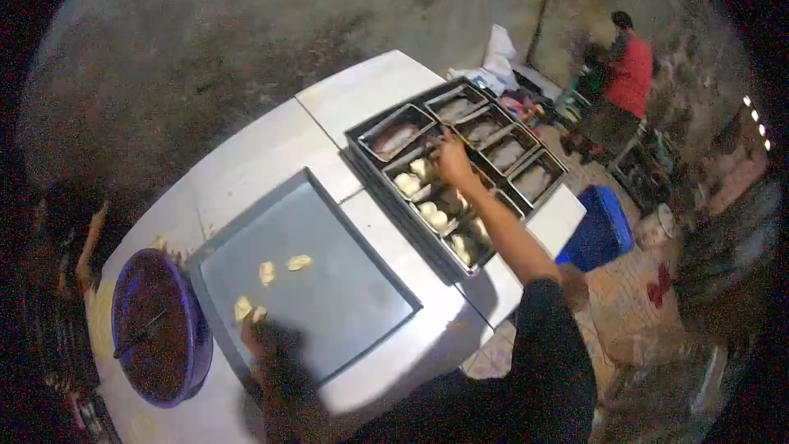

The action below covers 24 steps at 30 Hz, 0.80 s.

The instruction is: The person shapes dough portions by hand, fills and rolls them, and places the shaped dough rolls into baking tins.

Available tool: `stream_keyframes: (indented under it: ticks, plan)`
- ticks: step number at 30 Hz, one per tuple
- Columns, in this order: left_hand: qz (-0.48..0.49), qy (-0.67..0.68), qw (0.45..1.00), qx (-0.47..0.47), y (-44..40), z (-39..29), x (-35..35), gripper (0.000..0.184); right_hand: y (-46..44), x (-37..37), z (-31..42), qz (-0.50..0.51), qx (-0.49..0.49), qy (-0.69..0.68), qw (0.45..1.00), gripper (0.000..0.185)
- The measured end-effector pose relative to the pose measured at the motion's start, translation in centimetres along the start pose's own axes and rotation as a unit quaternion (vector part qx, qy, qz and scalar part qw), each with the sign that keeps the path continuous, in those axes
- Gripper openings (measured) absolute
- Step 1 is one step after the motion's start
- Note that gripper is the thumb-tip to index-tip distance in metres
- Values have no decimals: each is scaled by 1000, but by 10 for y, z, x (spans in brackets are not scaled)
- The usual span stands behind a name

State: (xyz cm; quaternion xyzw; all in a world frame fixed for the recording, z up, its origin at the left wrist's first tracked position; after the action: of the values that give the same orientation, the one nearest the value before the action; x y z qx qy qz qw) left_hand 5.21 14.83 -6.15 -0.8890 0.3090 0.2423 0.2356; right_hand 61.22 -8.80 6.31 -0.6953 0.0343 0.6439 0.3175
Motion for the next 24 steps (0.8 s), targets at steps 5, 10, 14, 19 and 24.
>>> stream_keyframes:
  ticks: [5,10,14,19,24]
  plan:
    - [-113,269,954,-66,29,-56,-17,46,77,-42,147,107,98,-505,851,38]
    - [-68,72,994,-34,42,-174,20,33,157,-42,366,212,-154,-598,757,39]
    - [-181,150,972,-3,70,-180,0,28,154,-77,389,95,-71,-711,693,16]
    - [-194,153,960,-132,99,-166,-29,13,158,-75,401,104,-76,-667,733,22]
    - [-128,656,725,-167,102,-159,23,12,169,-89,442,141,-235,-678,682,25]
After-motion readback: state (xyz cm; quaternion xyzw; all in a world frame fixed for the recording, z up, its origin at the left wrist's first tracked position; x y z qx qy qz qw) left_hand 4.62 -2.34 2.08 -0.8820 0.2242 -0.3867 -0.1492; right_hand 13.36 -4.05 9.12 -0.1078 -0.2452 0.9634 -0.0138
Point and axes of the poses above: each hand's wrist, its own y-axis away from the middle knuckle, its own x-axis out of the palm, z = x × y, the point moved 9 cm from there along -y, towards the middle knuckle, and after that the axes turned 12 degrees about z, right-handed, at the moved point
